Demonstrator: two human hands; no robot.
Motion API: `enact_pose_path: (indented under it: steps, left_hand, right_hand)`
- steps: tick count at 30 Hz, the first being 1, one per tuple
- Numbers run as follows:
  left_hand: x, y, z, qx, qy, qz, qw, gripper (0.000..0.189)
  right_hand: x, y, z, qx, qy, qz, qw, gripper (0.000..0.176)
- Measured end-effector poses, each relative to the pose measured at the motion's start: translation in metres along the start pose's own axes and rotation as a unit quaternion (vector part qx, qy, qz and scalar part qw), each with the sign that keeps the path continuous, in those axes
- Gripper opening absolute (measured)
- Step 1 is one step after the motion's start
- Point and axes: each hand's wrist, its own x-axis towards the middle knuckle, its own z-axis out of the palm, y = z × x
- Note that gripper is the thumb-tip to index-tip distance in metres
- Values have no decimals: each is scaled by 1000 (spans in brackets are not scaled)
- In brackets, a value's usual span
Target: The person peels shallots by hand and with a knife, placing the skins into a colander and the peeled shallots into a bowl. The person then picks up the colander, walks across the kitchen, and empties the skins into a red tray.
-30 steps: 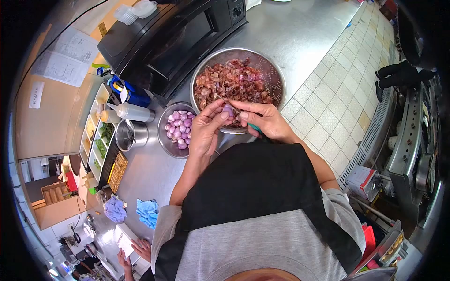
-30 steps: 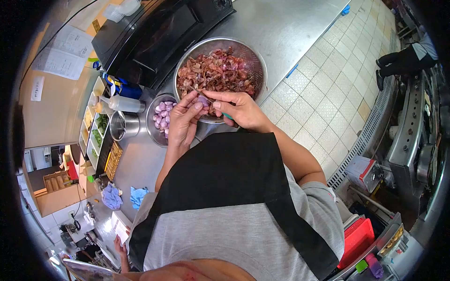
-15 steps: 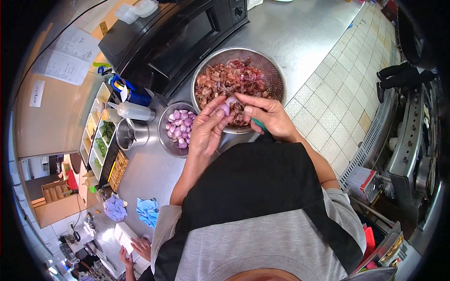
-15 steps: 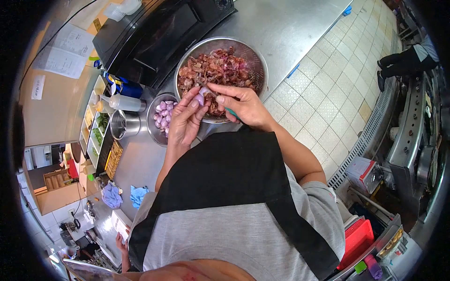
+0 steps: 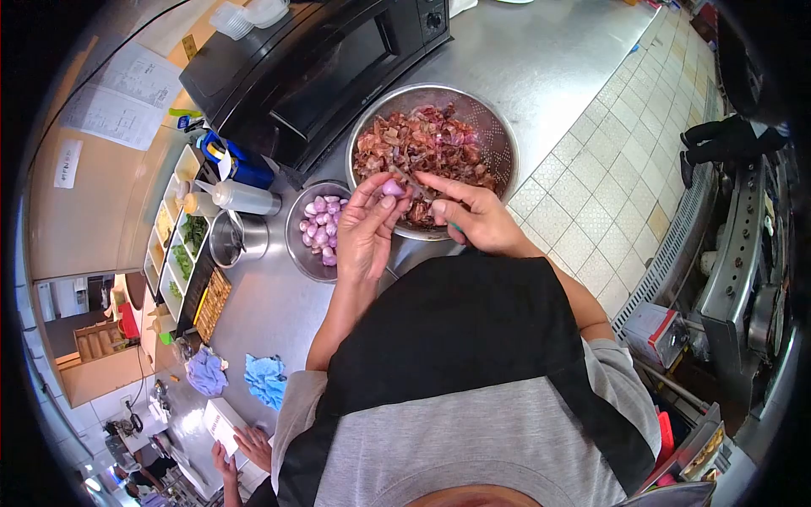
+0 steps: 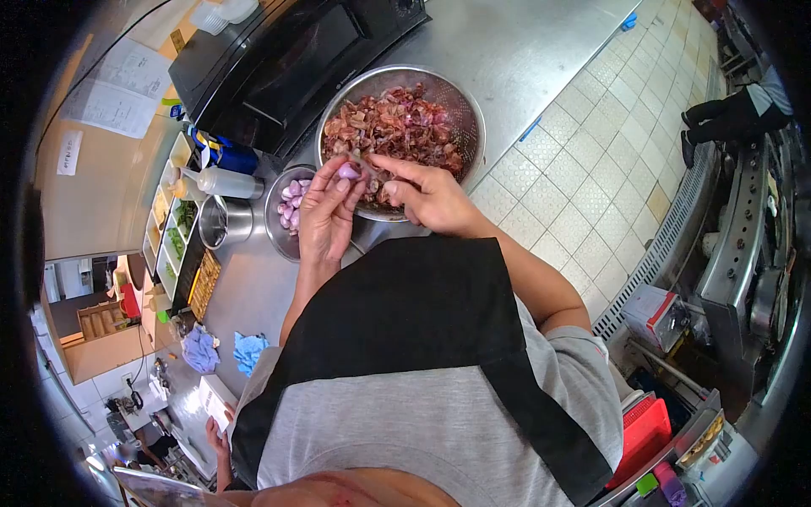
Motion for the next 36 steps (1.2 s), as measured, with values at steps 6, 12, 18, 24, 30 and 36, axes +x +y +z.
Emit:
enact_pose_path:
  steps: [6,12,18,24,30,36]
  left_hand:
    - [-3,-3,5,1,8,19,1000,30]
    - [-5,-7,-2,-15,-19,14,1000,33]
    - [-6,-3,0,-24,-28,10,999,33]
    - [-20,28,-22,68,18,46,996,30]
    - [-12,53,-41,533,70,215,815,29]
    - [43,28,35,646,-176,153,727,22]
  right_hand:
    - [1,1,7,-45,-28,-17,998,44]
    - [3,8,5,-39,-21,-28,999,43]
    - [7,7,-4,110,-84,20,990,39]
    - [0,-3,-17,182,-14,15,983,39]
    - [-23,-11,-46,170,85,-22,982,40]
    - [-38,-15,-57,151,140,-57,977,41]
